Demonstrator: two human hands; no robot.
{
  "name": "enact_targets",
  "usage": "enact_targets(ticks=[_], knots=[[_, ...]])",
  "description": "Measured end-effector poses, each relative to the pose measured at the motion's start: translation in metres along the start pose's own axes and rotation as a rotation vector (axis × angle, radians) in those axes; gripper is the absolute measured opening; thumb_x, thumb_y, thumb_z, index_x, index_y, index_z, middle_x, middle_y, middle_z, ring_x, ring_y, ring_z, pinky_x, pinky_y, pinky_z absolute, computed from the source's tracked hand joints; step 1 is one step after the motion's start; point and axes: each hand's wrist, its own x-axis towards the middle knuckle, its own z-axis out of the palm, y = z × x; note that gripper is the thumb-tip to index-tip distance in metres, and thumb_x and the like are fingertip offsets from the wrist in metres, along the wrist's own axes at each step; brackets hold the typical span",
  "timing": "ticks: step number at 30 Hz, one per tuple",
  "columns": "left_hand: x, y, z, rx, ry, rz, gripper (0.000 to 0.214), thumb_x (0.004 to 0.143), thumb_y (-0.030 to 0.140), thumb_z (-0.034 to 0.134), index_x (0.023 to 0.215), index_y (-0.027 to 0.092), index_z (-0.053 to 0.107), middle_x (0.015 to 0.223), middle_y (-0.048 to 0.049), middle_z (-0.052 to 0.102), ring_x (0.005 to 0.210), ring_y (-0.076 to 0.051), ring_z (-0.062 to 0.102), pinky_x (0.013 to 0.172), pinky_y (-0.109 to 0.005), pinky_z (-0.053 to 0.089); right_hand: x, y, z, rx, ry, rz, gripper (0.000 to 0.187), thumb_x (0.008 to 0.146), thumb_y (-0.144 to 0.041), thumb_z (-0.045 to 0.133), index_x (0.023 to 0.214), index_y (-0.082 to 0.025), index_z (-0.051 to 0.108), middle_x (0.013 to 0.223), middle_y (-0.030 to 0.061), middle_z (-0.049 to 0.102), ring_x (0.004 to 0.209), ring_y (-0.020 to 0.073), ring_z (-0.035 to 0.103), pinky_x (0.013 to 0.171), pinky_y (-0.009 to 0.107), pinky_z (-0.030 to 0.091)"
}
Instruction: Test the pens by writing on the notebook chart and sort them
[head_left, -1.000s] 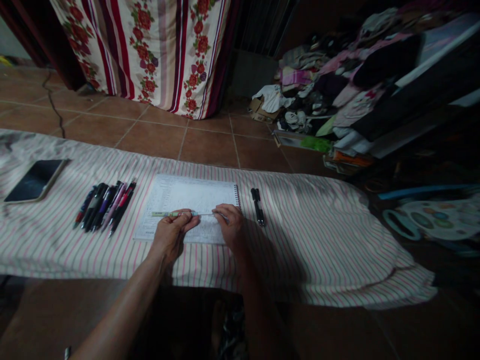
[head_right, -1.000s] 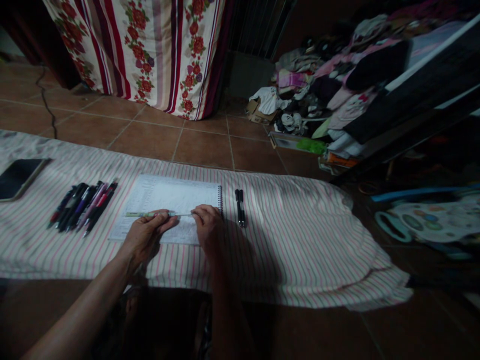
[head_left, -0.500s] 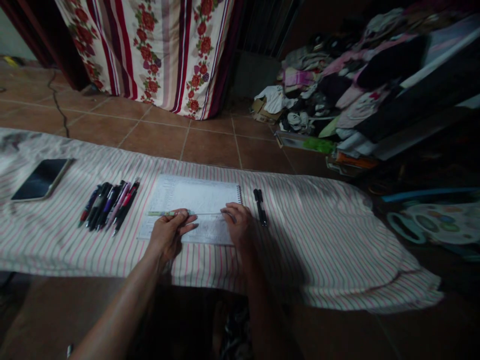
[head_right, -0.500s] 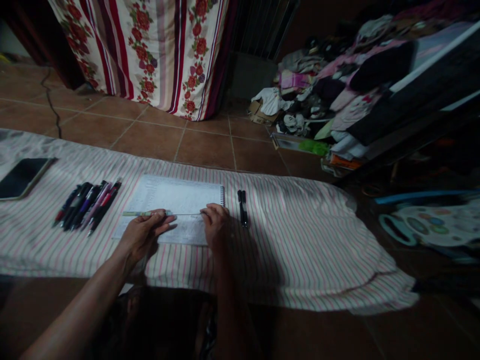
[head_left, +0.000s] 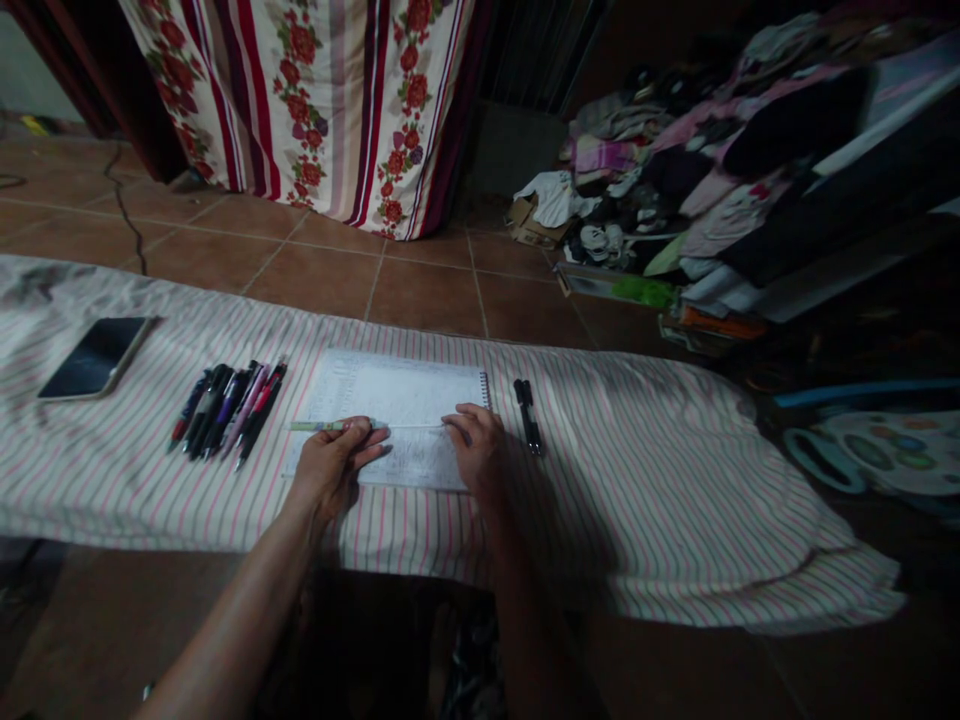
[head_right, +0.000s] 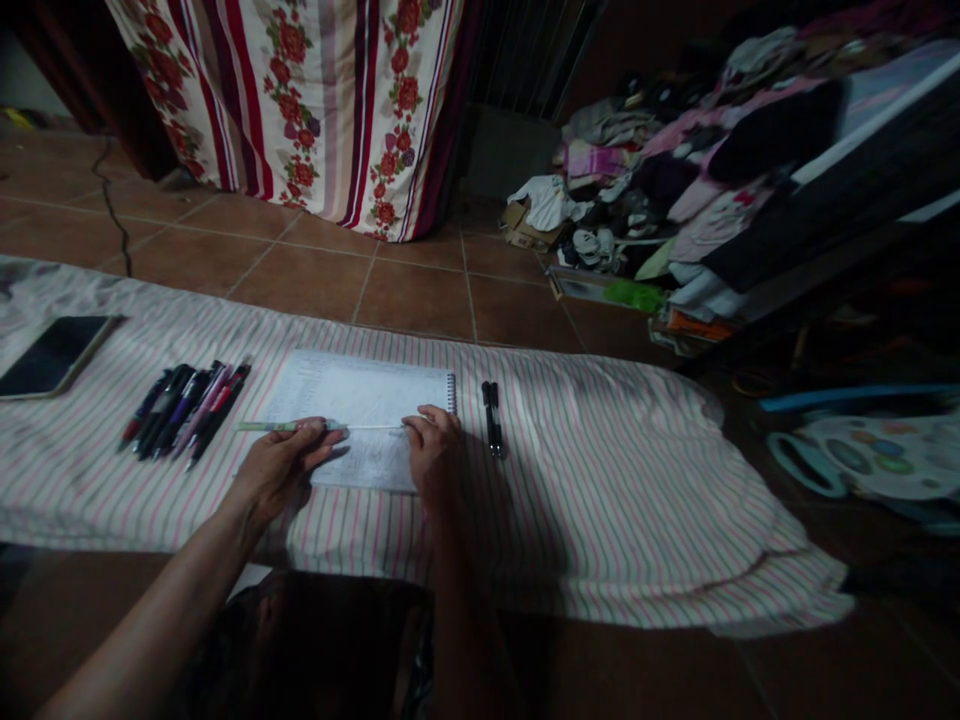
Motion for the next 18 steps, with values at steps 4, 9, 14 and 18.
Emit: enact_targets(ticks=[4, 9, 14, 18], knots=[[-0.003, -0.001, 0.002, 0.036, -0.018, -0.016, 0.011, 0.078, 0.001, 0.054, 0.069, 0.005, 0.059, 0.068, -0.0048, 0.062, 0.068, -0.018, 0.068, 0.057, -0.022, 0.058, 0.001, -0.002, 0.002, 0.003, -0.003, 0.011, 0.016, 0.077, -0.016, 0.057, 0.085, -0.022, 0.07, 0.095, 0.0069, 0.063, 0.091, 0.0208, 0.055, 0.084, 0.036, 0.046], [-0.011, -0.001, 0.01, 0.063, -0.02, -0.064, 0.013, 0.077, -0.001, 0.052, 0.069, 0.006, 0.059, 0.068, -0.0057, 0.063, 0.065, -0.017, 0.068, 0.053, -0.02, 0.057, 0.001, -0.005, -0.006, 0.019, 0.037, 0.063, 0.017, 0.078, -0.016, 0.054, 0.086, -0.02, 0.069, 0.092, 0.007, 0.064, 0.09, 0.0207, 0.056, 0.083, 0.036, 0.047], [-0.011, -0.008, 0.011, 0.04, -0.048, -0.067, 0.013, 0.076, -0.001, 0.054, 0.068, 0.006, 0.06, 0.064, -0.0039, 0.063, 0.059, -0.013, 0.066, 0.055, -0.018, 0.056, 0.002, -0.002, -0.018, 0.027, 0.054, 0.11, 0.016, 0.079, -0.019, 0.053, 0.085, -0.019, 0.068, 0.091, 0.0076, 0.066, 0.089, 0.0211, 0.058, 0.083, 0.037, 0.046], [-0.011, -0.012, 0.011, 0.025, -0.069, -0.044, 0.012, 0.074, -0.001, 0.057, 0.065, 0.007, 0.06, 0.061, -0.0017, 0.061, 0.055, -0.01, 0.064, 0.061, -0.019, 0.056, 0.002, 0.002, -0.026, 0.051, 0.029, 0.16, 0.017, 0.078, -0.022, 0.054, 0.088, -0.018, 0.067, 0.091, 0.0079, 0.067, 0.088, 0.0214, 0.059, 0.081, 0.037, 0.047]])
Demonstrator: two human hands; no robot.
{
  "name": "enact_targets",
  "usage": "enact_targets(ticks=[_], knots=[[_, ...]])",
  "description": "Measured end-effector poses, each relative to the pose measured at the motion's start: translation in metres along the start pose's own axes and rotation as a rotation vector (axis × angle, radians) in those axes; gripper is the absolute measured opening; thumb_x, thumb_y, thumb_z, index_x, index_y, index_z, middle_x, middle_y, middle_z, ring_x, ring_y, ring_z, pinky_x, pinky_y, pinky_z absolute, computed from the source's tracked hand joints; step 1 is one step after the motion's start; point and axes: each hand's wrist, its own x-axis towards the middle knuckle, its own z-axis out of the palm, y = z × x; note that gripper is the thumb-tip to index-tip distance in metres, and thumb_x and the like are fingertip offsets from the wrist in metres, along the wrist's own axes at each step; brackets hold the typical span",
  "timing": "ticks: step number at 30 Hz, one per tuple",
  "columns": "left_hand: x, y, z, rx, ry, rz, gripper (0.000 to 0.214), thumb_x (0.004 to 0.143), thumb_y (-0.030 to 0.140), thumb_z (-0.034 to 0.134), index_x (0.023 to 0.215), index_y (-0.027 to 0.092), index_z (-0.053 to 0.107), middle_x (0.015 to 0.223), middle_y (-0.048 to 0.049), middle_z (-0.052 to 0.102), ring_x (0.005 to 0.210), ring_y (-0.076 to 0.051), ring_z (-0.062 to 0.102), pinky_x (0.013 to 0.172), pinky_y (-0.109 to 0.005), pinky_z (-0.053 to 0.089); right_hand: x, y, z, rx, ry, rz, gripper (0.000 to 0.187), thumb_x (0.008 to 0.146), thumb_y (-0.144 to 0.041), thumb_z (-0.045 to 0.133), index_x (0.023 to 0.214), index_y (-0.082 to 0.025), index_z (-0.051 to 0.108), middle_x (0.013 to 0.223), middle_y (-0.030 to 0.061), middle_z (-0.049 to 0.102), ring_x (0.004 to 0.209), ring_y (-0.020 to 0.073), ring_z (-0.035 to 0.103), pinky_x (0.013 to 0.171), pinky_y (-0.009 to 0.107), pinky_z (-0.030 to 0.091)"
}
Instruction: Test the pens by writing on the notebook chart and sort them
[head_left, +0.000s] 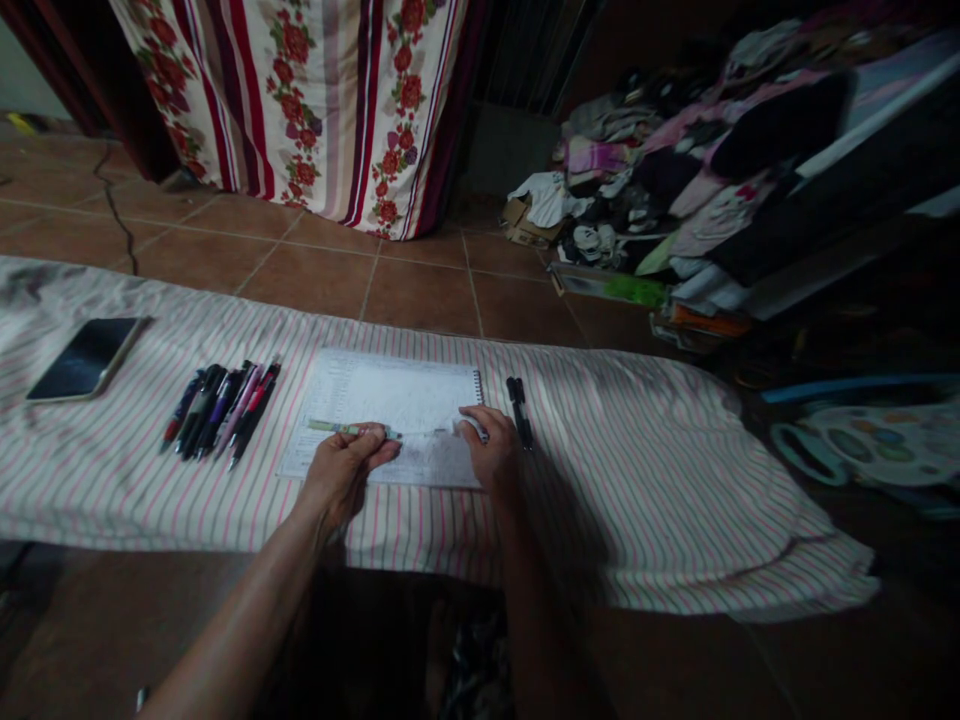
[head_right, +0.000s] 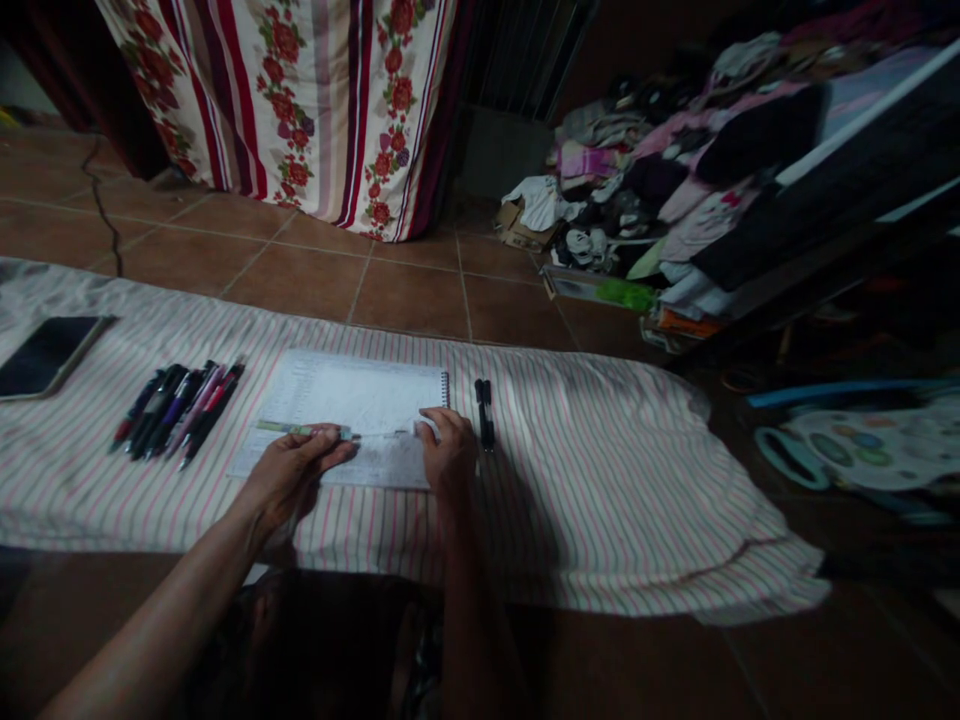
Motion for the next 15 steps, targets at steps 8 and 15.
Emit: enact_targets(ticks=[8, 15], knots=[[-0.005, -0.003, 0.008, 0.084, -0.069, -0.018, 0.009, 0.066, 0.005, 0.068, 0.074, 0.009, 0.064, 0.054, -0.0011, 0.061, 0.047, -0.009, 0.059, 0.042, -0.014, 0.045, 0.001, -0.027, -0.012, 0.283, -0.165, 0.065, 0.017, 0.076, -0.026, 0.058, 0.091, -0.019, 0.066, 0.086, 0.0056, 0.067, 0.073, 0.0155, 0.061, 0.062, 0.027, 0.05], [-0.006, -0.019, 0.013, 0.0, -0.186, -0.06, 0.012, 0.065, 0.009, 0.069, 0.075, 0.008, 0.064, 0.053, -0.0008, 0.06, 0.047, -0.005, 0.054, 0.04, -0.011, 0.035, -0.005, -0.049, -0.006, 0.42, -0.325, -0.013, 0.015, 0.075, -0.022, 0.06, 0.09, -0.02, 0.066, 0.084, 0.0029, 0.068, 0.075, 0.014, 0.061, 0.067, 0.026, 0.05]])
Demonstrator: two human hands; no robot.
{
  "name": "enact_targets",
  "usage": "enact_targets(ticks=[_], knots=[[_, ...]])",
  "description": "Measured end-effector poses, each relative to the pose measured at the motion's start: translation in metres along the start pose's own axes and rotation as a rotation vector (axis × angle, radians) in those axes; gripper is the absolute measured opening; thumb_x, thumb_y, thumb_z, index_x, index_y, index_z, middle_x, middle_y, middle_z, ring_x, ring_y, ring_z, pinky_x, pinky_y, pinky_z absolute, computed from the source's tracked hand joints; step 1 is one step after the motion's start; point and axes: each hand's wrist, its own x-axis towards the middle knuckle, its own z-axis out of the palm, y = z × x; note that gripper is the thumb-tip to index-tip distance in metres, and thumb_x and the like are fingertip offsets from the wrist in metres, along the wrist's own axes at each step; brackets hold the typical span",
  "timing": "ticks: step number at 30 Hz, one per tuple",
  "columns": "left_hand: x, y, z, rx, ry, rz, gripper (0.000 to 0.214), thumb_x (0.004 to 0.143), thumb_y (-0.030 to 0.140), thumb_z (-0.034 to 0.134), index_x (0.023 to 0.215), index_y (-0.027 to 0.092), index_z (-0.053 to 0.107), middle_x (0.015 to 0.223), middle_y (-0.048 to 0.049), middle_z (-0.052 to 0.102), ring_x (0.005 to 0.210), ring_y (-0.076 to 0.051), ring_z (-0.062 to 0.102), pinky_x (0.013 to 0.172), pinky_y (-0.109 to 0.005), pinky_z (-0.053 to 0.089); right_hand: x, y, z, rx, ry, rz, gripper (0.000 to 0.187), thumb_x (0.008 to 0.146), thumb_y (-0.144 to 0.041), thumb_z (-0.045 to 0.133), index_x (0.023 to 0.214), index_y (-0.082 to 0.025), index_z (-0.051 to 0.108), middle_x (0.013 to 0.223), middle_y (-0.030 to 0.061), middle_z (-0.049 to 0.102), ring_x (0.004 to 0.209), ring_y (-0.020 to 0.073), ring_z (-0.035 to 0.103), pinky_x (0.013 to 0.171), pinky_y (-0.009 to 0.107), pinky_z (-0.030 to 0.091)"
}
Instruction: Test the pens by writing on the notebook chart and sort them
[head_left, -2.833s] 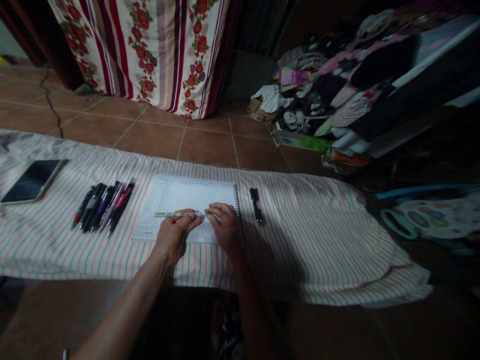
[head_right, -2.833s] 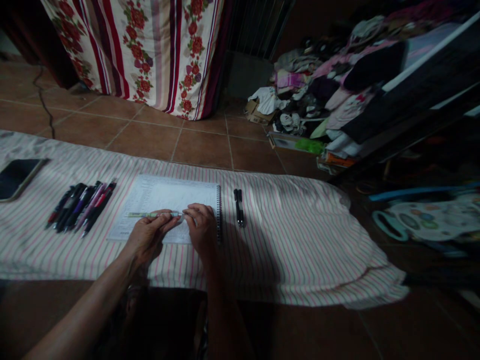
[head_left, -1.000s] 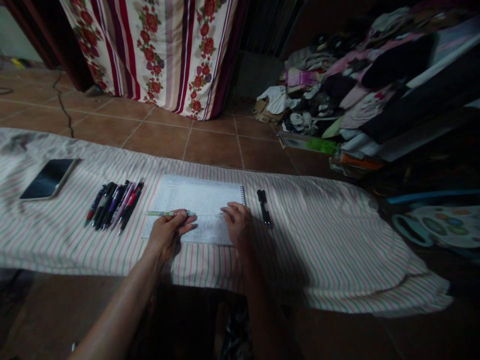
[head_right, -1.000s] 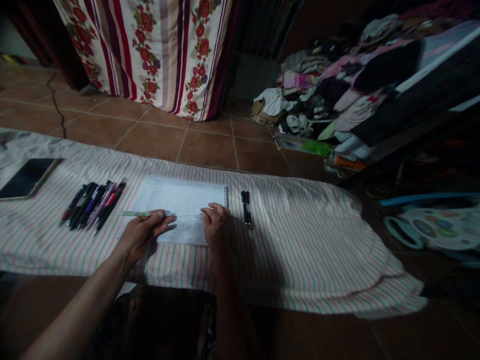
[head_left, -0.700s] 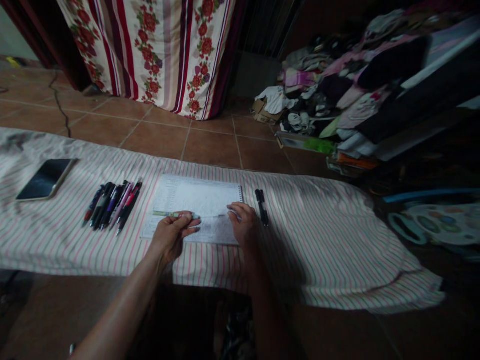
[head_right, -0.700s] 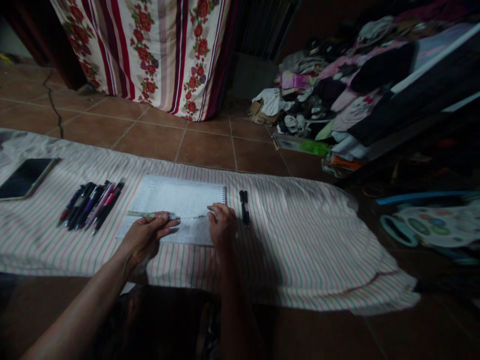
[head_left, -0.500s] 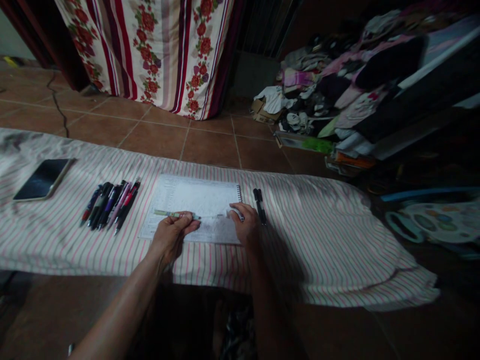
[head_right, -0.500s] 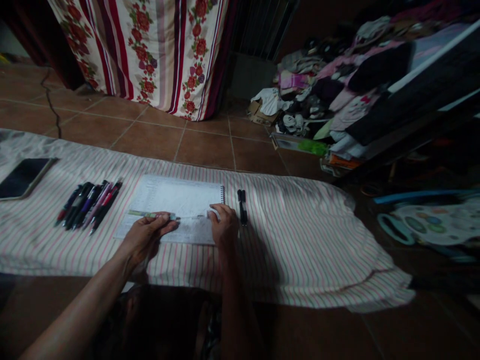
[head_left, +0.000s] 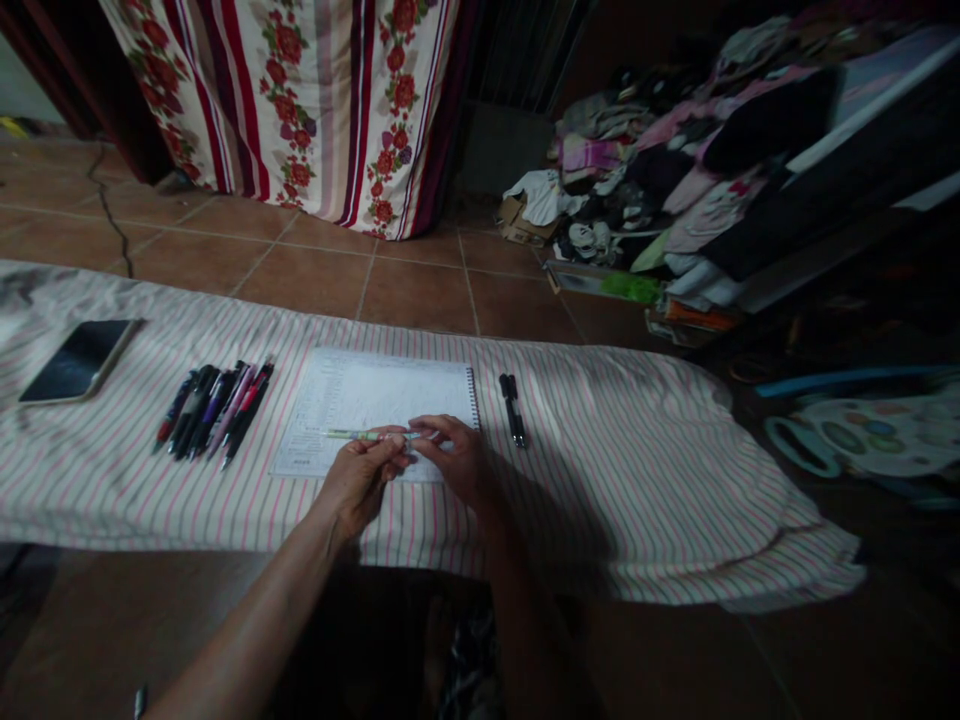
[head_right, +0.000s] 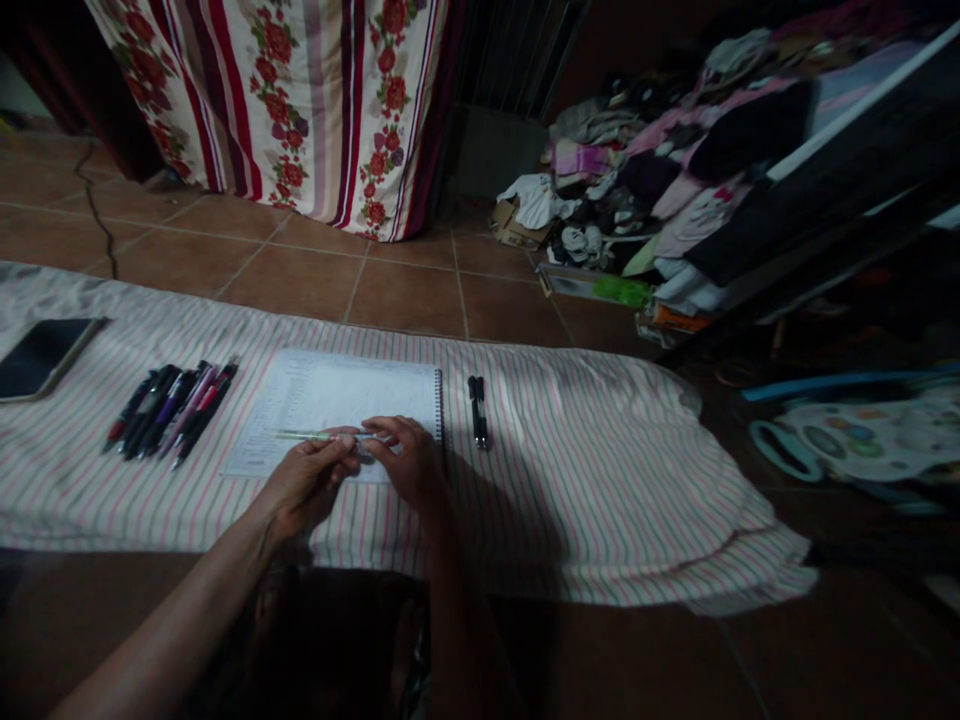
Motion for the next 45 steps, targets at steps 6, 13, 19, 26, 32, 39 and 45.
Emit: enact_targets(ticks=[6, 13, 19, 26, 32, 39, 45], knots=[[-0.004, 0.006, 0.001, 0.165, 0.027, -0.029, 0.01, 0.071, 0.018, 0.066, 0.071, 0.008, 0.063, 0.053, -0.0029, 0.06, 0.046, -0.008, 0.055, 0.036, -0.013, 0.031, 0.002, 0.005, 0.001, -0.02, 0.021, 0.022, 0.01, 0.076, -0.021, 0.057, 0.079, -0.02, 0.066, 0.075, 0.0017, 0.067, 0.069, 0.0139, 0.061, 0.068, 0.026, 0.048], [-0.017, 0.02, -0.01, 0.937, 0.091, 0.592, 0.026, 0.078, 0.04, 0.055, 0.071, 0.017, 0.066, 0.057, -0.0029, 0.061, 0.054, -0.013, 0.055, 0.051, -0.023, 0.043, 0.003, 0.015, -0.015, 0.009, 0.09, 0.093, 0.01, 0.075, -0.025, 0.058, 0.077, -0.019, 0.066, 0.075, 0.0028, 0.067, 0.072, 0.0155, 0.062, 0.067, 0.026, 0.049], [-0.014, 0.012, -0.017, 1.682, -0.096, 0.953, 0.03, 0.083, 0.026, 0.048, 0.109, 0.021, 0.062, 0.098, -0.009, 0.065, 0.096, -0.023, 0.053, 0.083, -0.037, 0.041, 0.002, 0.005, -0.004, 0.016, -0.058, 0.034, 0.011, 0.077, -0.025, 0.057, 0.078, -0.021, 0.067, 0.077, 0.0014, 0.067, 0.075, 0.0145, 0.062, 0.07, 0.027, 0.049], [-0.011, 0.007, -0.021, 1.811, -0.012, 0.77, 0.028, 0.087, 0.025, 0.04, 0.107, 0.019, 0.059, 0.086, -0.0065, 0.062, 0.081, -0.018, 0.055, 0.068, -0.027, 0.043, 0.002, 0.014, -0.008, -0.101, 0.107, 0.144, 0.014, 0.076, -0.024, 0.055, 0.086, -0.019, 0.065, 0.081, 0.0039, 0.066, 0.074, 0.0155, 0.061, 0.061, 0.025, 0.049], [-0.01, 0.007, -0.02, 1.842, 0.07, 0.784, 0.026, 0.087, 0.026, 0.04, 0.103, 0.021, 0.06, 0.09, -0.0066, 0.061, 0.086, -0.019, 0.053, 0.066, -0.026, 0.043, -0.001, 0.027, -0.019, -0.381, 0.145, 0.116, 0.009, 0.073, -0.016, 0.056, 0.074, -0.019, 0.065, 0.074, 0.0022, 0.058, 0.063, 0.0132, 0.056, 0.063, 0.026, 0.047], [-0.009, 0.006, -0.019, 1.844, 0.068, 0.816, 0.025, 0.086, 0.022, 0.041, 0.099, 0.02, 0.063, 0.093, -0.0075, 0.063, 0.088, -0.02, 0.051, 0.069, -0.029, 0.044, -0.002, 0.035, -0.019, -0.431, 0.135, 0.109, 0.014, 0.074, -0.013, 0.054, 0.075, -0.021, 0.066, 0.076, 0.0023, 0.059, 0.067, 0.0147, 0.057, 0.065, 0.027, 0.046], [-0.008, 0.008, -0.019, 1.828, 0.052, 0.797, 0.027, 0.086, 0.021, 0.041, 0.1, 0.018, 0.063, 0.095, -0.0087, 0.063, 0.09, -0.023, 0.051, 0.07, -0.031, 0.045, -0.001, 0.034, -0.02, -0.391, 0.14, 0.114, 0.013, 0.074, -0.015, 0.054, 0.076, -0.021, 0.065, 0.076, 0.0023, 0.059, 0.064, 0.0133, 0.057, 0.065, 0.026, 0.047]])
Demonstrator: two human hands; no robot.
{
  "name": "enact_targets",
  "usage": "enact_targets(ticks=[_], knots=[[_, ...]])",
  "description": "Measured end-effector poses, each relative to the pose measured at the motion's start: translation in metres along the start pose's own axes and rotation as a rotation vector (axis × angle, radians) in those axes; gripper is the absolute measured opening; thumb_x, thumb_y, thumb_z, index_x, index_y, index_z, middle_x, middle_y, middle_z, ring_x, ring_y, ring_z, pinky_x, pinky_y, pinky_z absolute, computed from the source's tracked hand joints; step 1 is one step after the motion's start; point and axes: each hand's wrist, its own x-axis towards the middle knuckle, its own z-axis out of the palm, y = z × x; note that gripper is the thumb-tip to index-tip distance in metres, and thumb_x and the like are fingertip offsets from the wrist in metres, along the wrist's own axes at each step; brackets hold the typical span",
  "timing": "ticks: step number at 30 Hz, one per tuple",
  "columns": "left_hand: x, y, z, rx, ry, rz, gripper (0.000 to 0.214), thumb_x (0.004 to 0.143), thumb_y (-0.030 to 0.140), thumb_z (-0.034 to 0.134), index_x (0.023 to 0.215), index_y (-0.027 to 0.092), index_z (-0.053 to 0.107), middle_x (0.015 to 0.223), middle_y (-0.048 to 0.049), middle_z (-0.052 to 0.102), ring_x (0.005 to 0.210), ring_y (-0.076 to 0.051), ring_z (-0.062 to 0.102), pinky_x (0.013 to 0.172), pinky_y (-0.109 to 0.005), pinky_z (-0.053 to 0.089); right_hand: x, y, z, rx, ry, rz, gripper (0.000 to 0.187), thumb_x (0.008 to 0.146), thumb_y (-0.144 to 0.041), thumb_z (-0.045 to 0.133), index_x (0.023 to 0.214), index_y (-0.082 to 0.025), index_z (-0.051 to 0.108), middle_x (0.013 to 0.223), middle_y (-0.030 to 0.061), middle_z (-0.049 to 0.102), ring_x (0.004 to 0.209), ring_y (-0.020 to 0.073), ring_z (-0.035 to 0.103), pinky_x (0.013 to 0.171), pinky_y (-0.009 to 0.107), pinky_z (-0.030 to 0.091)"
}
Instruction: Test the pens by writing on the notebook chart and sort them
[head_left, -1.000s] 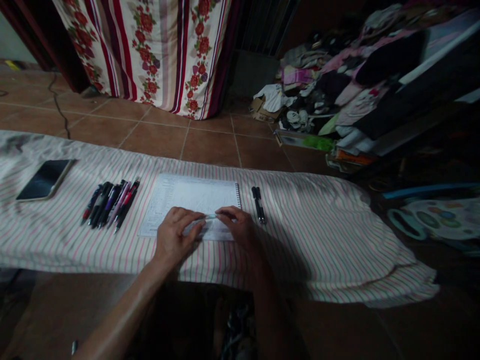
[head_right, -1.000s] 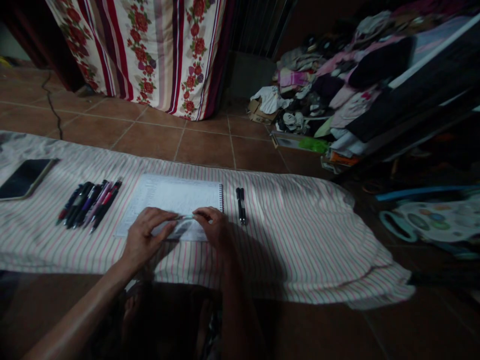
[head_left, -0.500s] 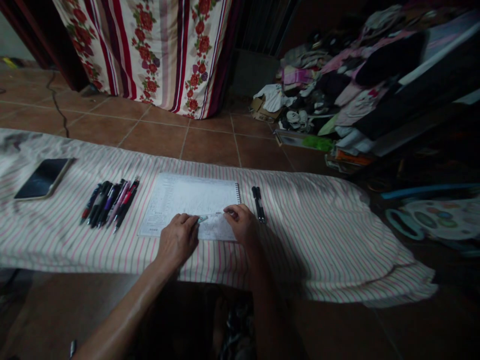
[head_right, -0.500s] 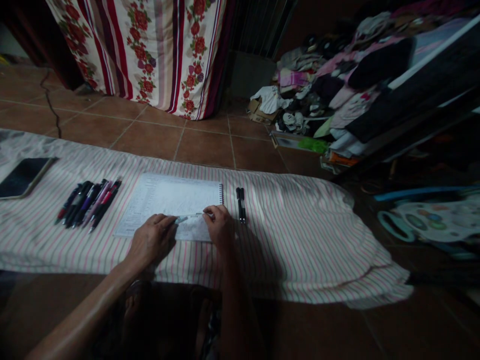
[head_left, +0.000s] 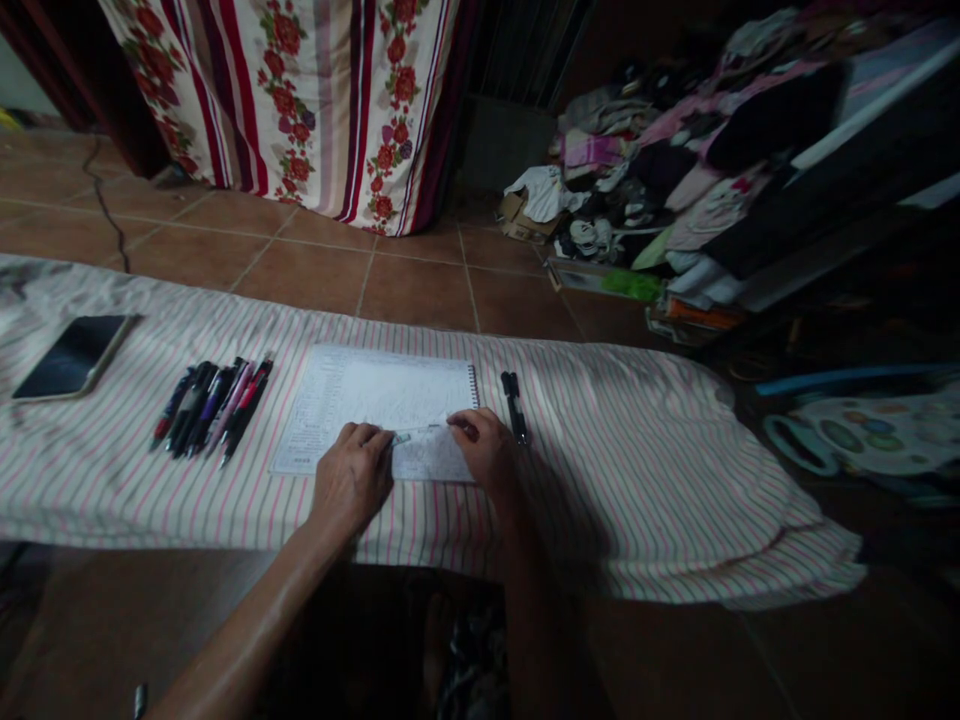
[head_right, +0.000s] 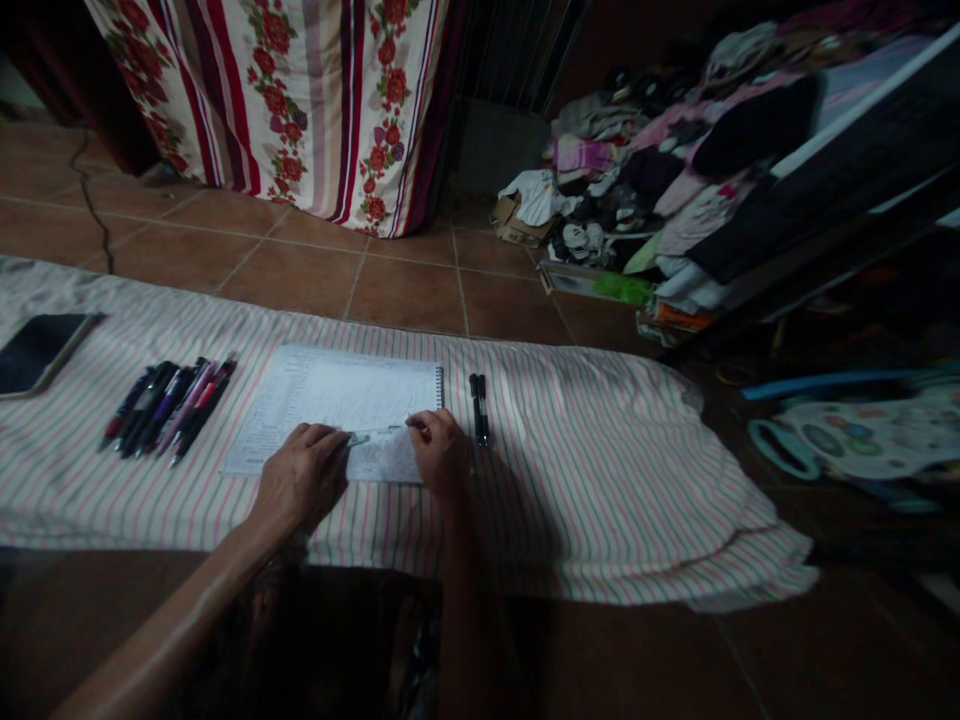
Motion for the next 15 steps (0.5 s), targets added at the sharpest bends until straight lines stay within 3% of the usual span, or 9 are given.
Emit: enact_targets(ticks=[7, 15], knots=[[0.0, 0.0, 0.002, 0.01, 0.011, -0.006, 0.026, 0.086, 0.023, 0.042, 0.1, 0.02, 0.063, 0.094, -0.0079, 0.063, 0.089, -0.021, 0.051, 0.068, -0.029, 0.043, -0.002, -0.014, 0.01, 0.026, -0.102, -0.034, 0.005, 0.073, -0.019, 0.061, 0.073, -0.021, 0.065, 0.074, 0.0014, 0.058, 0.064, 0.0129, 0.057, 0.062, 0.025, 0.046], [0.0, -0.002, 0.001, 0.027, -0.003, -0.018, 0.026, 0.087, 0.023, 0.042, 0.101, 0.02, 0.063, 0.094, -0.0067, 0.062, 0.089, -0.02, 0.051, 0.067, -0.028, 0.043, -0.001, -0.019, 0.015, 0.008, -0.107, -0.023, 0.008, 0.073, -0.012, 0.061, 0.073, -0.018, 0.065, 0.075, 0.0028, 0.058, 0.071, 0.0147, 0.059, 0.067, 0.025, 0.046]])
